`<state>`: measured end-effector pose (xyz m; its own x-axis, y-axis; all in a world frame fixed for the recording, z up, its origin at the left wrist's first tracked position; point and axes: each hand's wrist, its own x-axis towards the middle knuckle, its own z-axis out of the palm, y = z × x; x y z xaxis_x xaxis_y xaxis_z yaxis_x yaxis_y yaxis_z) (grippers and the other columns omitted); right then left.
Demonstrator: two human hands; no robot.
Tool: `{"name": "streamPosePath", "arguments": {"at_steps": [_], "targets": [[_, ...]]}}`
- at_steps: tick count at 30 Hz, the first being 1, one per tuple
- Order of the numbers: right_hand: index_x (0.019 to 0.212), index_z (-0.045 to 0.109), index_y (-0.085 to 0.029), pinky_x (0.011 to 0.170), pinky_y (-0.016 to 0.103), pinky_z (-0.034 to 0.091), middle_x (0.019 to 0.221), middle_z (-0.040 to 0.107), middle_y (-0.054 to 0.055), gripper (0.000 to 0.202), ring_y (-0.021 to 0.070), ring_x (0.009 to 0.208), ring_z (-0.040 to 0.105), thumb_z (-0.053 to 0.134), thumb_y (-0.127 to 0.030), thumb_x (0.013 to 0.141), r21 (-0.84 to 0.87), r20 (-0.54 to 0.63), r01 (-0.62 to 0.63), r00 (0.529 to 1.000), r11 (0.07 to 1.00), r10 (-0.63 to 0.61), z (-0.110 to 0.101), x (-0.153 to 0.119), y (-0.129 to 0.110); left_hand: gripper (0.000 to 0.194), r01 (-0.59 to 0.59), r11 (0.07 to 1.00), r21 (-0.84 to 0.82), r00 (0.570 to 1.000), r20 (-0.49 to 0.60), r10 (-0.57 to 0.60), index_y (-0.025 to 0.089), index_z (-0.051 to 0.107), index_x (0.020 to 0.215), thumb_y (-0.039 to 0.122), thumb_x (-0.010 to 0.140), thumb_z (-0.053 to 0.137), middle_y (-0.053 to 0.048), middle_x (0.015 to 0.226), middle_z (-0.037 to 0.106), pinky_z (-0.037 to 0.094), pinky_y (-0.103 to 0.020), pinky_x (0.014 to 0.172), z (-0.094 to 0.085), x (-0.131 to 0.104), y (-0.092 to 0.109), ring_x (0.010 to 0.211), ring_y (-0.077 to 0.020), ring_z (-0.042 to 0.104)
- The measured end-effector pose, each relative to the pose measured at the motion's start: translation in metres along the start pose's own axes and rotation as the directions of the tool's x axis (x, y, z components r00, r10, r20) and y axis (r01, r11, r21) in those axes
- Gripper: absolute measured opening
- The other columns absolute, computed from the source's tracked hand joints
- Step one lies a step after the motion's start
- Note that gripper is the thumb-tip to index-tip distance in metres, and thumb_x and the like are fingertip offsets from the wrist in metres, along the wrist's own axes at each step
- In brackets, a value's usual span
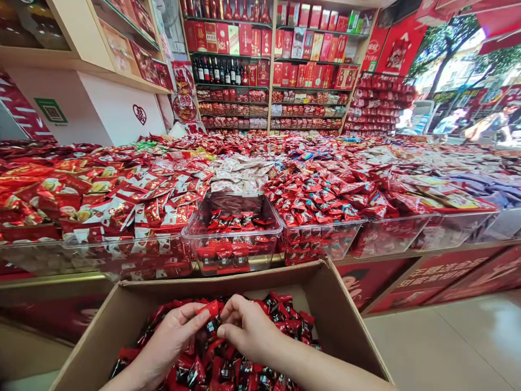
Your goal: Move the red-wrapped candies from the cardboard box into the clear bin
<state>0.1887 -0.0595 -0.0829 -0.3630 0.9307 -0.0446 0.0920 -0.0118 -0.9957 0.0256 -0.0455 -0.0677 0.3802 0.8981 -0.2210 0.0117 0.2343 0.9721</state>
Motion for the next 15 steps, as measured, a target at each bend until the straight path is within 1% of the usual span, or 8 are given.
{"name": "streamPosePath", "arguments": {"at_steps": [2,3,6,8,10,12,14,15], "targets": [[0.098,0.043,-0.019,0.055,0.019,0.036,0.079,0.050,-0.001,0.040,0.0073,0.063,0.046,0.060,-0.020,0.062,0.069,0.034,0.027,0.999,0.997,-0.029,-0.001,0.000,0.000,0.017,-0.069,0.993,0.095,0.998,0.015,0.068,0.014,0.057,0.078,0.030,0.070,0.057,-0.002,0.072,0.061,0.039,-0.025,0.067,0.001,0.000,0.000,0.072,-0.0164,0.052],[0.101,0.042,-0.019,0.056,0.019,0.037,0.080,0.050,-0.001,0.044,0.0076,0.064,0.046,0.061,-0.021,0.061,0.100,0.059,0.018,0.998,0.995,-0.024,-0.001,0.000,0.001,0.018,-0.087,0.991,0.107,0.996,0.015,0.086,0.016,0.054,0.079,0.030,0.069,0.059,-0.001,0.071,0.060,0.039,-0.025,0.066,0.003,0.000,-0.001,0.072,-0.0163,0.053],[0.084,0.049,-0.016,0.051,0.019,0.034,0.064,0.048,-0.004,0.026,0.0069,0.055,0.043,0.060,-0.024,0.062,0.098,0.098,-0.085,0.992,0.992,0.075,0.000,0.000,0.001,0.028,-0.060,0.998,0.036,0.998,0.023,0.059,0.019,0.043,0.083,0.033,0.067,0.061,0.004,0.061,0.058,0.036,-0.021,0.053,0.008,-0.002,-0.005,0.056,-0.0118,0.050],[0.071,0.050,-0.015,0.047,0.018,0.032,0.056,0.046,-0.005,0.017,0.0065,0.051,0.041,0.061,-0.023,0.060,-0.010,0.062,-0.122,0.991,0.993,0.122,-0.001,-0.002,-0.003,0.030,-0.055,0.998,0.014,0.998,0.032,0.055,0.019,0.040,0.084,0.036,0.068,0.059,0.006,0.054,0.055,0.032,-0.019,0.047,0.009,-0.002,-0.007,0.048,-0.0092,0.045],[0.065,0.052,-0.015,0.049,0.018,0.033,0.057,0.049,-0.004,0.013,0.0074,0.053,0.043,0.062,-0.021,0.059,-0.184,0.007,-0.058,0.998,0.981,0.061,-0.003,-0.006,-0.013,0.028,-0.075,0.997,0.024,0.997,0.027,0.075,0.019,0.040,0.087,0.042,0.074,0.048,0.004,0.058,0.056,0.034,-0.021,0.048,0.007,-0.002,-0.007,0.051,-0.0106,0.046],[0.062,0.055,-0.015,0.054,0.019,0.036,0.062,0.054,-0.002,0.009,0.0088,0.058,0.047,0.061,-0.021,0.060,-0.369,0.001,0.064,0.998,0.927,-0.069,-0.009,-0.011,-0.032,0.028,-0.088,0.990,0.108,0.996,0.017,0.086,0.019,0.042,0.090,0.044,0.080,0.033,0.001,0.066,0.057,0.039,-0.024,0.055,0.002,-0.001,-0.007,0.059,-0.0134,0.050],[0.066,0.057,-0.016,0.057,0.019,0.038,0.067,0.057,0.000,0.006,0.0094,0.062,0.049,0.058,-0.022,0.064,-0.482,0.024,0.183,0.980,0.857,-0.196,-0.019,-0.016,-0.060,0.026,-0.102,0.944,0.313,0.995,0.039,0.094,0.020,0.046,0.088,0.041,0.081,0.031,0.000,0.073,0.057,0.040,-0.025,0.062,-0.006,-0.001,-0.008,0.068,-0.0148,0.051],[0.070,0.056,-0.016,0.057,0.019,0.038,0.069,0.057,0.000,0.007,0.0093,0.062,0.050,0.055,-0.022,0.067,-0.517,0.023,0.235,0.965,0.823,-0.261,-0.026,-0.018,-0.077,0.022,-0.107,0.887,0.450,0.994,0.074,0.082,0.021,0.049,0.086,0.037,0.080,0.035,0.001,0.073,0.057,0.040,-0.024,0.064,-0.010,-0.002,-0.010,0.070,-0.0151,0.052]]}}
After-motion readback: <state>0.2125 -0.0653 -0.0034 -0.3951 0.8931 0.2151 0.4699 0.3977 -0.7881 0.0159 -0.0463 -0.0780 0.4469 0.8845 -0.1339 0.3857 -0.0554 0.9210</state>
